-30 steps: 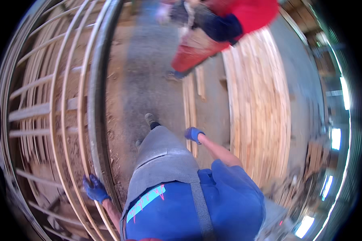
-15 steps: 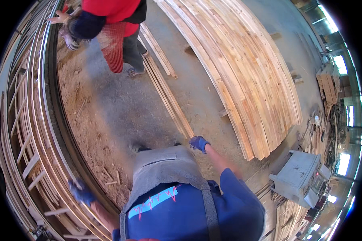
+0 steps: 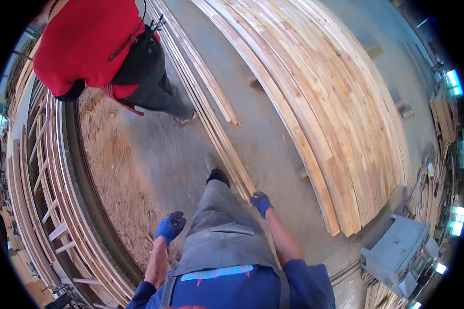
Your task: The person walks through a workshop, puts on gloves, and repeatedly picks up long, thin wooden planks from a pile on the floor. They place each plank onto a large, curved wooden frame structure. The person also uses a small metal scoop to move sawdust or debris from the frame.
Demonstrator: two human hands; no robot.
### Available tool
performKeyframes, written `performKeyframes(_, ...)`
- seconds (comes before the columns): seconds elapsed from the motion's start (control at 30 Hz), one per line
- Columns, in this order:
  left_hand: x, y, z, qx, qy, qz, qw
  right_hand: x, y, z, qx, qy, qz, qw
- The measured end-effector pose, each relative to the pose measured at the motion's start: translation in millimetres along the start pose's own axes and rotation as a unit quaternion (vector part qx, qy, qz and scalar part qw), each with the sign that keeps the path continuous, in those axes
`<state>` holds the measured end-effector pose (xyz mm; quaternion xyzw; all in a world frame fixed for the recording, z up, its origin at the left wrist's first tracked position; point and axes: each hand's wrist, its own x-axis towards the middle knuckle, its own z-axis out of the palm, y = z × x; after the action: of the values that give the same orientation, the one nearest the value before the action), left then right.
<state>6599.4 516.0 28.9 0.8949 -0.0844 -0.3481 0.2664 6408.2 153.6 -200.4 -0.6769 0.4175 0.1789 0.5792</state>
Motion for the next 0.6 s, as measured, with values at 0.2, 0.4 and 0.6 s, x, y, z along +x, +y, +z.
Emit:
performKeyframes(0.2,164,58,22,-0.01,-0.033,0.018,0.999,82,3,-74,-0.002,0.039,0.103,0.994)
performKeyframes(0.4,259,89,56,0.065,-0.063,0.022,0.996,212,-78,-99,-0.234,0.05,-0.019,0.971)
performKeyframes(0.6,347,77,106,0.116,-0.021,0.056,0.991,435,-137,-41,-0.389,0.006,-0.007,0.921)
